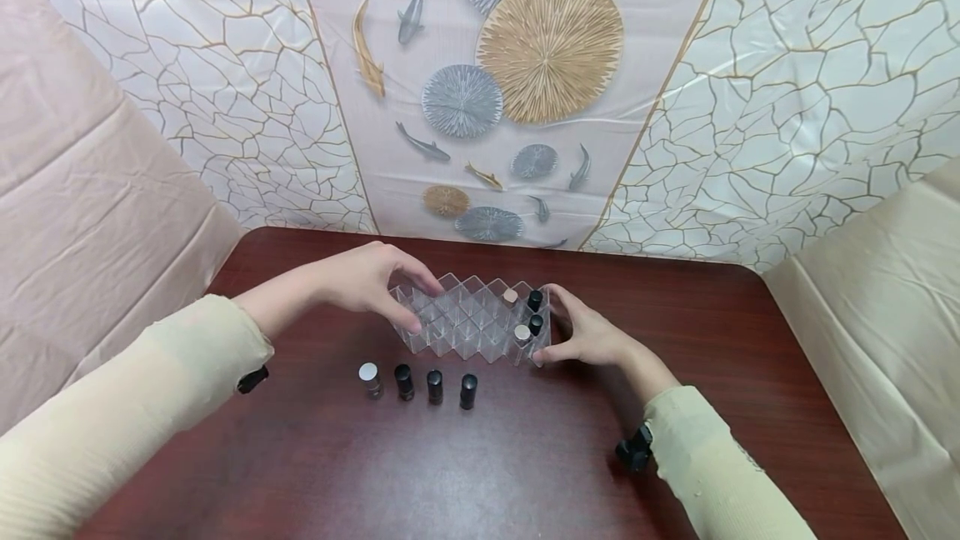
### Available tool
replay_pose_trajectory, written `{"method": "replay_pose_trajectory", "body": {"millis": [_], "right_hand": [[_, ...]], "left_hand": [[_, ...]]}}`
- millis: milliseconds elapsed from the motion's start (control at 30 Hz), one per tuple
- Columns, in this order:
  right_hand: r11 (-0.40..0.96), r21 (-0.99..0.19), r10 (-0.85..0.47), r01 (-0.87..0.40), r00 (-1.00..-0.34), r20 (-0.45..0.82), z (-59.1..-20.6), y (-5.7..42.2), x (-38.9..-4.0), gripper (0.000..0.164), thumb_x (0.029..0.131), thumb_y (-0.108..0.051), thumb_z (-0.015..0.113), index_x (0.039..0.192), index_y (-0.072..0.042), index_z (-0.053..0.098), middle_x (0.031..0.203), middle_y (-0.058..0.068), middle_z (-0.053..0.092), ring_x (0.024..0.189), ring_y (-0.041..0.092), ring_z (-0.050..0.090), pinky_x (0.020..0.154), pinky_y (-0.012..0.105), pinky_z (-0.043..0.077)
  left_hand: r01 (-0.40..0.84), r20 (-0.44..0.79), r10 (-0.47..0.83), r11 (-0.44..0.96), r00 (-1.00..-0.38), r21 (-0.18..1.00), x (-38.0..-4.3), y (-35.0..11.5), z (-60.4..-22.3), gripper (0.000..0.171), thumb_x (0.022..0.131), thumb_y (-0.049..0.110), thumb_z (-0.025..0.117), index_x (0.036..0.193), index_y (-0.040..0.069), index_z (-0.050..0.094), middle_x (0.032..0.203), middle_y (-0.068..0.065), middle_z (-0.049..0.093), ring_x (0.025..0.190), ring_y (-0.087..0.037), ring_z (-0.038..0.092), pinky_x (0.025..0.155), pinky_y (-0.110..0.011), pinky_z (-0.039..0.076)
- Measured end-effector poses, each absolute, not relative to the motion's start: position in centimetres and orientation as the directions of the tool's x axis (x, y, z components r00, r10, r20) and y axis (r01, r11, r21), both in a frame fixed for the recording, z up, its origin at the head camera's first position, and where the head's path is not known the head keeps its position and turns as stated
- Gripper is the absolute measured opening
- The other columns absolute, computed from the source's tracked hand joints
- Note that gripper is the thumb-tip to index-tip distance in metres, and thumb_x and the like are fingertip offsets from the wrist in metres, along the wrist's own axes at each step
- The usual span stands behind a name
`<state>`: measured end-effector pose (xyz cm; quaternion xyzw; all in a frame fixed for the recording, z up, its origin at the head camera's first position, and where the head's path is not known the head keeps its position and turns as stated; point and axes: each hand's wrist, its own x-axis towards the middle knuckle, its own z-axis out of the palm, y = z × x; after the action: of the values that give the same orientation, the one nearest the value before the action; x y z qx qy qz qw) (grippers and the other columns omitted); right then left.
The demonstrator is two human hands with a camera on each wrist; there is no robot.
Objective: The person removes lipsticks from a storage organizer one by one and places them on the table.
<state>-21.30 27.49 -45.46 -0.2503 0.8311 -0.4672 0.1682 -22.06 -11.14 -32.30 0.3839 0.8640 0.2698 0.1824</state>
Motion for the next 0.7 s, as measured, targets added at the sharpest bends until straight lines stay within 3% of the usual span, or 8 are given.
{"method": "replay_pose_trajectory", "body": {"millis": [233, 533, 700], "right_hand": [[0.440, -0.854, -0.575, -0.279, -0.818, -0.029, -45.4, 27.5, -21.1, 0.093, 0.083, -0.011, 0.094, 0.154, -0.002, 0.035, 0.148, 0.021, 0.060, 0.145, 0.038, 0.050, 0.116, 0.021, 0.036], [0.453, -0.851, -0.564, -0.266, -0.825, -0.042, -45.2, 27.5, -21.0, 0.094, 0.083, -0.013, 0.094, 0.155, -0.003, 0.034, 0.150, 0.023, 0.058, 0.148, 0.037, 0.048, 0.118, 0.025, 0.035], [0.451, -0.856, -0.562, -0.253, -0.826, -0.051, -45.3, 27.5, -21.0, 0.095, 0.083, -0.012, 0.094, 0.155, -0.002, 0.033, 0.152, 0.024, 0.057, 0.149, 0.038, 0.047, 0.122, 0.039, 0.035]], "left_hand": [[0.566, -0.079, 0.730, 0.588, -0.679, 0.578, -22.9, -13.0, -32.8, 0.062, 0.079, 0.036, 0.096, 0.135, 0.016, 0.075, 0.129, 0.004, 0.076, 0.127, -0.022, 0.068, 0.110, -0.043, 0.051], [0.507, -0.095, 0.673, 0.635, -0.734, 0.583, -23.6, -15.1, -35.0, 0.085, 0.076, 0.038, 0.098, 0.150, 0.015, 0.063, 0.153, -0.006, 0.062, 0.146, -0.025, 0.053, 0.121, -0.046, 0.042], [0.434, -0.106, 0.637, 0.629, -0.764, 0.645, -24.0, -16.1, -36.5, 0.093, 0.076, 0.035, 0.099, 0.156, 0.015, 0.057, 0.159, -0.008, 0.056, 0.150, -0.029, 0.048, 0.124, -0.049, 0.038]]}}
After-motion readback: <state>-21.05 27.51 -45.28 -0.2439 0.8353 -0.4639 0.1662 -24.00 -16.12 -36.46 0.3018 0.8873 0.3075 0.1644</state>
